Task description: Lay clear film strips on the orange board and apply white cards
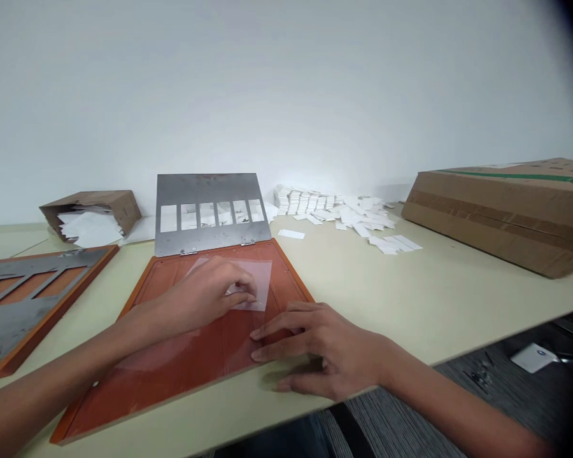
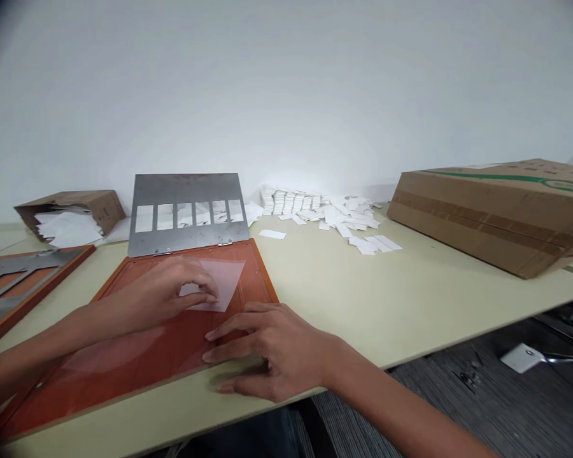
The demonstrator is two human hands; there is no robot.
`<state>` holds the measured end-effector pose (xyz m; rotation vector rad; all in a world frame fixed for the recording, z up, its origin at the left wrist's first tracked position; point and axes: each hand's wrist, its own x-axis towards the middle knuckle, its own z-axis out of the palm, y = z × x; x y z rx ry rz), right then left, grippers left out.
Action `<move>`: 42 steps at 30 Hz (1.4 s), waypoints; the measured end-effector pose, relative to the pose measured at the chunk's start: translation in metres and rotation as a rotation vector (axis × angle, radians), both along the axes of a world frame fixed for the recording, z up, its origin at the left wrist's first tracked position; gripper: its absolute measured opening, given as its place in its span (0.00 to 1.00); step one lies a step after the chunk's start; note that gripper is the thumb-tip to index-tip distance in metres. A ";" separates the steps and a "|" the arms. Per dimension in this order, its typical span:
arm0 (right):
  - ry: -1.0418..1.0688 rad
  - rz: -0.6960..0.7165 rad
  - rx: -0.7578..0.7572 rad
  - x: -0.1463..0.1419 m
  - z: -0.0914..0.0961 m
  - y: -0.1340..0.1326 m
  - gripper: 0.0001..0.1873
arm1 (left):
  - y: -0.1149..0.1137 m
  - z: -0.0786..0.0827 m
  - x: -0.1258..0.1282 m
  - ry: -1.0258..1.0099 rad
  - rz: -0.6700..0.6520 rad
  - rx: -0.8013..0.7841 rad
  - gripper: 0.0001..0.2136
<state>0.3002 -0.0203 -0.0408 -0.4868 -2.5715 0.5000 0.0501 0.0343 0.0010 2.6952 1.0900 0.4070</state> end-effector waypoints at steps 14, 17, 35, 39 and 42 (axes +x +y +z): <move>0.009 0.015 0.006 -0.001 0.001 0.000 0.21 | 0.010 0.009 -0.004 -0.098 0.198 -0.073 0.12; 0.001 0.009 0.006 -0.001 0.001 0.000 0.21 | 0.012 0.008 -0.005 -0.118 0.228 -0.092 0.13; -0.070 -0.015 0.022 -0.002 0.003 -0.004 0.25 | 0.029 0.099 -0.069 -0.951 0.444 0.021 0.16; -0.031 -0.044 0.038 -0.001 0.001 -0.006 0.24 | 0.055 0.069 -0.106 -0.851 0.659 -0.176 0.25; -0.022 -0.067 0.058 -0.002 0.002 -0.008 0.22 | 0.061 0.027 -0.135 -0.720 0.735 -0.203 0.26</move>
